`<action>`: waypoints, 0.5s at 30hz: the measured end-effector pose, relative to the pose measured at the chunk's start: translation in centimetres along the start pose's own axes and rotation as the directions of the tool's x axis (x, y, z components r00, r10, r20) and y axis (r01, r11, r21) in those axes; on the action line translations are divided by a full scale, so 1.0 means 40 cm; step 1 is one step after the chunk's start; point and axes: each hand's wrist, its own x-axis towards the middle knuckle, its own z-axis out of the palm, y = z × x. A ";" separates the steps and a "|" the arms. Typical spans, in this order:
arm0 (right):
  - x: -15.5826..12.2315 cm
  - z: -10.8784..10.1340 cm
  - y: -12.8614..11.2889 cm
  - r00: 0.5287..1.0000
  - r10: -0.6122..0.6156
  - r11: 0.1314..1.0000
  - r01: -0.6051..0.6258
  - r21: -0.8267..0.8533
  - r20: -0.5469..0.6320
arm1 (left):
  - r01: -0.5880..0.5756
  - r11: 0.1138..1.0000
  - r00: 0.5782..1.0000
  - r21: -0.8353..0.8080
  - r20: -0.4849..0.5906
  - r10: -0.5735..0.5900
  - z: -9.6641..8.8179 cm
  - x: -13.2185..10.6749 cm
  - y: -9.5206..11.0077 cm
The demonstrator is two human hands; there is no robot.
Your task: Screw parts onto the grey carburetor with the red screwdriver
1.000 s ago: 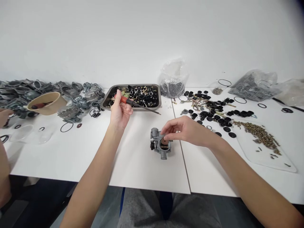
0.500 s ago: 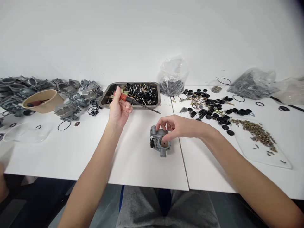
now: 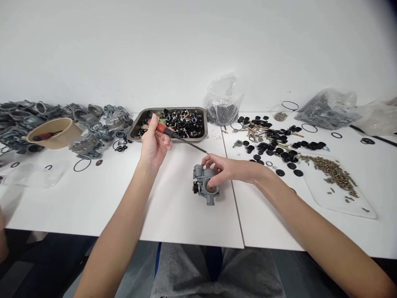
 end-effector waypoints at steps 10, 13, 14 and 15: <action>-0.022 -0.018 0.016 0.939 -0.344 0.915 0.335 -0.226 0.002 | 0.002 1.000 1.000 0.016 -0.023 -0.002 0.003 0.002 0.005; -0.046 -0.023 0.004 0.909 -0.400 0.819 0.413 -0.399 0.119 | -0.001 1.000 0.999 -0.017 -0.040 0.000 -0.004 0.007 0.010; -0.048 -0.020 0.001 0.914 -0.383 0.804 0.402 -0.438 0.136 | -0.003 1.000 0.999 -0.025 -0.048 0.002 -0.006 0.009 0.012; -0.047 -0.015 0.001 0.918 -0.369 0.795 0.394 -0.461 0.147 | -0.006 1.000 0.998 -0.031 -0.058 0.004 -0.009 0.011 0.015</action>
